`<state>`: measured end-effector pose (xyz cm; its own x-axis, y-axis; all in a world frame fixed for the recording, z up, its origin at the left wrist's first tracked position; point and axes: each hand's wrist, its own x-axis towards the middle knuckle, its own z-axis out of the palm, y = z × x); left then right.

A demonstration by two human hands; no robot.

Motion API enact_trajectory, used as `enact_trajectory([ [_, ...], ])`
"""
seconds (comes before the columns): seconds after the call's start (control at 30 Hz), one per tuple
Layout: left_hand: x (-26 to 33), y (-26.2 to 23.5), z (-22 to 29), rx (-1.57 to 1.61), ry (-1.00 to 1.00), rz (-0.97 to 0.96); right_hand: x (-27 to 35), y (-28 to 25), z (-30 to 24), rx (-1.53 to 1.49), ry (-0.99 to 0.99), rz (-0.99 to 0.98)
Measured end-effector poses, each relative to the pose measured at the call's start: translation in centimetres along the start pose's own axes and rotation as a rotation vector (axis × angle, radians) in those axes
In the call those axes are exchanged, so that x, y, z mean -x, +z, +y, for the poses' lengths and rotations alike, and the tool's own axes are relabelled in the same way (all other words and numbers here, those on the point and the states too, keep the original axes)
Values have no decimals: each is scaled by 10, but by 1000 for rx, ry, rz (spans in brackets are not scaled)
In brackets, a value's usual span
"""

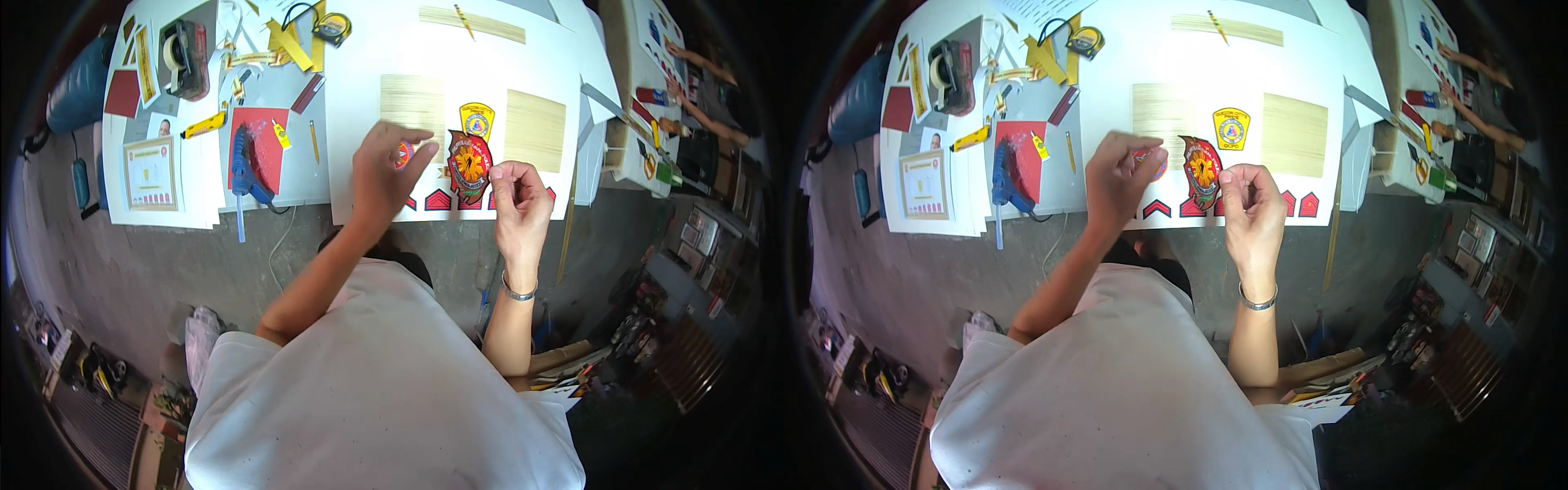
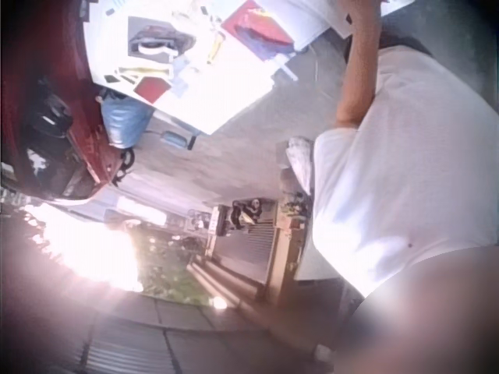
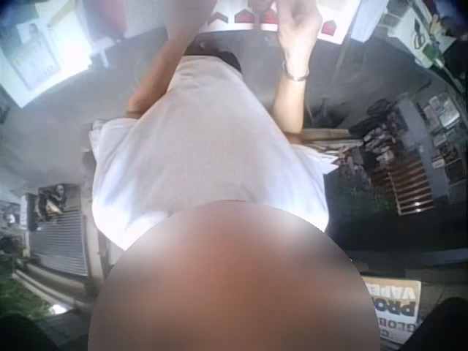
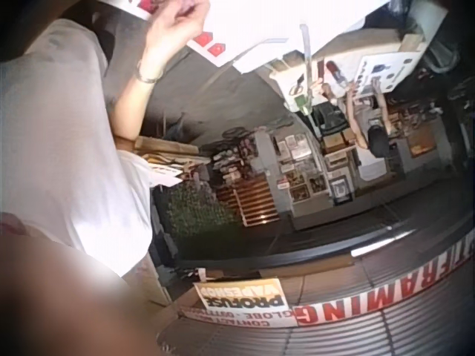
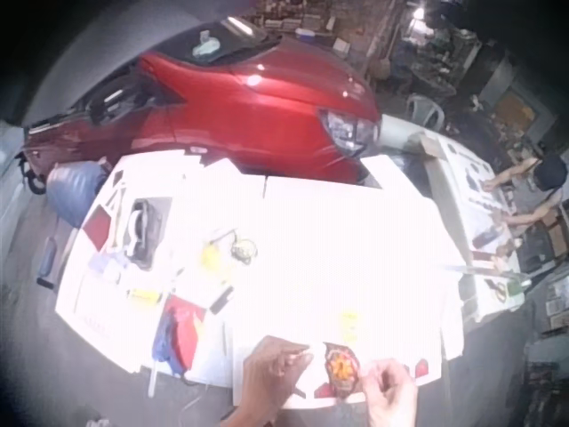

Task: The person assembles a craft display by applying hot glue to printed patches and affixing them to a white board. They measure and mark positions with a tape measure and pencil, then press each patch into place. The person handles patches, a hot glue gun, a tape measure, and a pencil.

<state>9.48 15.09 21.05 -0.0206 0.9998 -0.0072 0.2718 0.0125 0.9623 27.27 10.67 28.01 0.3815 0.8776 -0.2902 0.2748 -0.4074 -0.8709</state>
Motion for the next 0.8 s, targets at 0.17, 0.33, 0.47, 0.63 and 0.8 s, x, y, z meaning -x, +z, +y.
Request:
enact_trajectory([
  [0.17, -46, -3, -19, 190, -153, -83, -30, 15, -11, 3, 8, -93],
  [0.33, -72, -1, -30, 213, -146, -81, -59, 26, -15, -38, -1, -166],
  [0.47, -82, 3, -38, 184, -143, -65, -79, 31, -8, -81, -1, -190],
  [0.63, -105, 12, -51, 79, -163, -71, -118, 37, 11, -100, 47, -250],
  [0.8, -154, 20, -74, -145, -65, -87, -180, 63, 39, -31, 52, -320],
])
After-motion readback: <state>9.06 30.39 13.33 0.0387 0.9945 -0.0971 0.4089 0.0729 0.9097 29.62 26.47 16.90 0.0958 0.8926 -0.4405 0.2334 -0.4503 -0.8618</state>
